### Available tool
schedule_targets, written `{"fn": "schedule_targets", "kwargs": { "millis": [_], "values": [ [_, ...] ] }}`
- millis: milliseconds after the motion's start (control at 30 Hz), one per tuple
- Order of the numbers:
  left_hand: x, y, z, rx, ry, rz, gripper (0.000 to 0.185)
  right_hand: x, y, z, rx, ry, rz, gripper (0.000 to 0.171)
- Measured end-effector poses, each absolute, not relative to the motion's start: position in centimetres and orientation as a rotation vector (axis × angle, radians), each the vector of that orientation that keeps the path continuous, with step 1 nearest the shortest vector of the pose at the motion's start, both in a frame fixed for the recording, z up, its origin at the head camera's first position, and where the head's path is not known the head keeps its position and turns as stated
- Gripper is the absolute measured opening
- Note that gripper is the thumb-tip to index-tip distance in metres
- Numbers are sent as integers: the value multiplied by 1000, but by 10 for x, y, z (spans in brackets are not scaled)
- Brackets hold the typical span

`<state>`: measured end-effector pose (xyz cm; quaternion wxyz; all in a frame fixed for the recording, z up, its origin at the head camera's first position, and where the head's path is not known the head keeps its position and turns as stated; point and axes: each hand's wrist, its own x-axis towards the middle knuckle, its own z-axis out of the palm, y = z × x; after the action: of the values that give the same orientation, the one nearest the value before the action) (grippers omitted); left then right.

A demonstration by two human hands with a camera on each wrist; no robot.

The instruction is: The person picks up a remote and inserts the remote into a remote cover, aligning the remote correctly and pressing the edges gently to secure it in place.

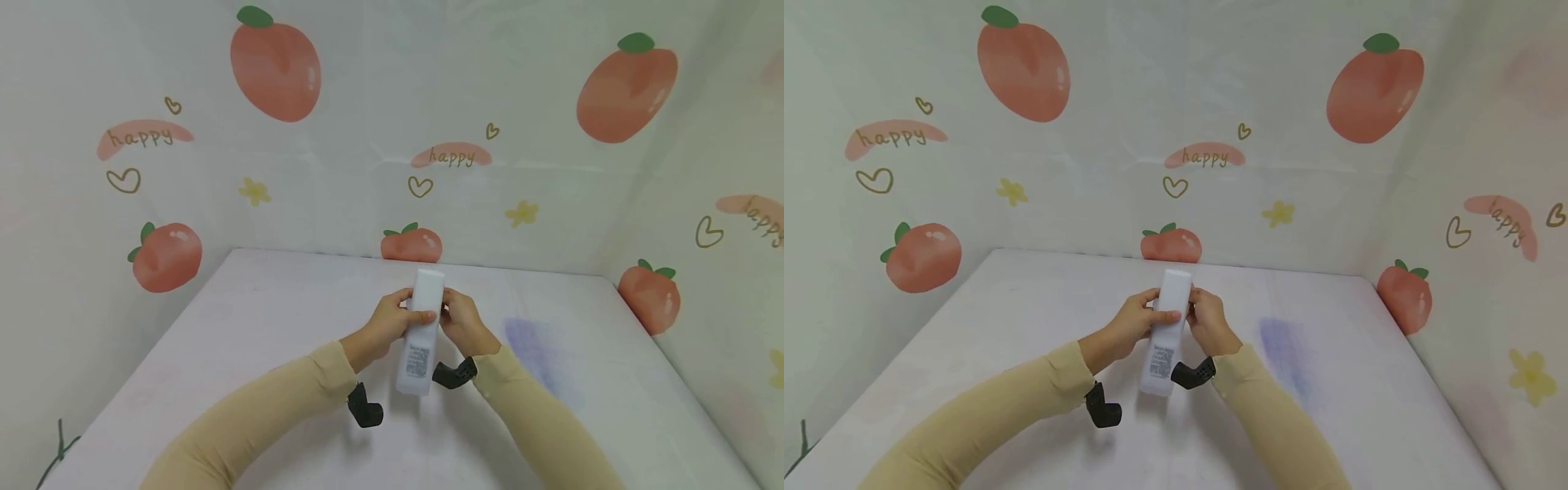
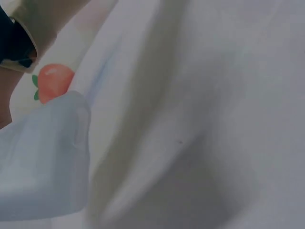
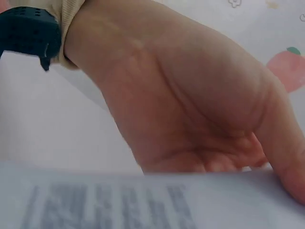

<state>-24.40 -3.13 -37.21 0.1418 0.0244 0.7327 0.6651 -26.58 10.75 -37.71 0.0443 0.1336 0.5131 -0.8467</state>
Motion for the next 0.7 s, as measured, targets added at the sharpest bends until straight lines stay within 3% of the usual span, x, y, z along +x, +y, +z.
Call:
{"fn": "schedule_targets", "kwargs": {
  "millis": [267, 367, 500, 700],
  "values": [
    [-233, -25, -384, 33, 2042, 1935, 57, -264, 115, -383, 419, 1556, -2548, 35],
    [-235, -26, -389, 11, 2026, 1960, 59, -263, 115, -390, 395, 1631, -2499, 25],
    [-242, -29, -388, -31, 2042, 2016, 62, -259, 112, -393, 290, 1704, -2449, 17],
    [-248, -33, -383, -21, 2077, 2095, 56, -251, 112, -388, 98, 1792, -2309, 21]
  ]
}}
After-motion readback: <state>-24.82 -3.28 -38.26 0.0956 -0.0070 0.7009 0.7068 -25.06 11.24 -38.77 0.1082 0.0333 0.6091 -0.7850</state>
